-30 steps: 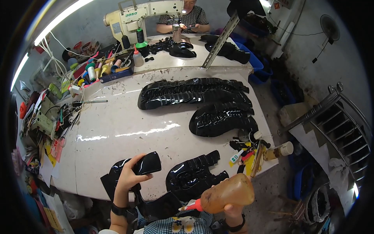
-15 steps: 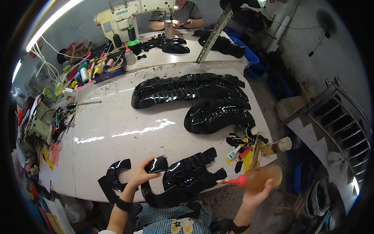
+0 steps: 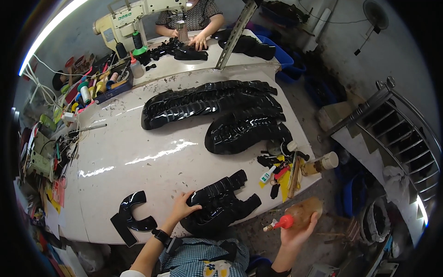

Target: Applying glue to black shoe components in a manufacturing workshop.

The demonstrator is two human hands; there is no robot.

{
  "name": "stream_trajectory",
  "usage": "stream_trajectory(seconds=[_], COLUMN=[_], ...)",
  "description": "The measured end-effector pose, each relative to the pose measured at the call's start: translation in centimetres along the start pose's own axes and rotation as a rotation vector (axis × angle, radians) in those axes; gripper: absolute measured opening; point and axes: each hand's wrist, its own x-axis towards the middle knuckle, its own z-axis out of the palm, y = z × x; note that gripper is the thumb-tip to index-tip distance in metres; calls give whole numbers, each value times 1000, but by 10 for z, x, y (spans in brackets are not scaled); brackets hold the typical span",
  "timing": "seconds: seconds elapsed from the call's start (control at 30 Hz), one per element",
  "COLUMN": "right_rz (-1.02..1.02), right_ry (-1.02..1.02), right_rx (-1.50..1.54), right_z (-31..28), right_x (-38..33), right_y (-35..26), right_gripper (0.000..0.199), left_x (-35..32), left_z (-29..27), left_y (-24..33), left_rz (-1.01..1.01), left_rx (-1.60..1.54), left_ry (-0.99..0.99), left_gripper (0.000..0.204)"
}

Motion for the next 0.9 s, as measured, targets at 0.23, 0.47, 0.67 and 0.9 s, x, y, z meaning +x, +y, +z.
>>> stream_trajectory(seconds=[0.23, 0.47, 0.67, 0.9], right_rz=[761, 914, 855, 892], right_ry=[-86, 349, 413, 484], right_rx=[216, 477, 540, 760], right_z=[-31, -110, -157, -186], right_x=[30, 108, 149, 157], right_y=[39, 91, 106, 116], right_gripper=[50, 63, 70, 87], left_x=[-8, -67, -80, -34], left_z=[0, -76, -74, -29], left_y=[-22, -118, -110, -73], left_rz=[77, -123, -199, -127], left_rx=[0, 60, -101, -291], left_ry=[365, 672, 327, -9], left_gripper=[54, 31, 36, 56])
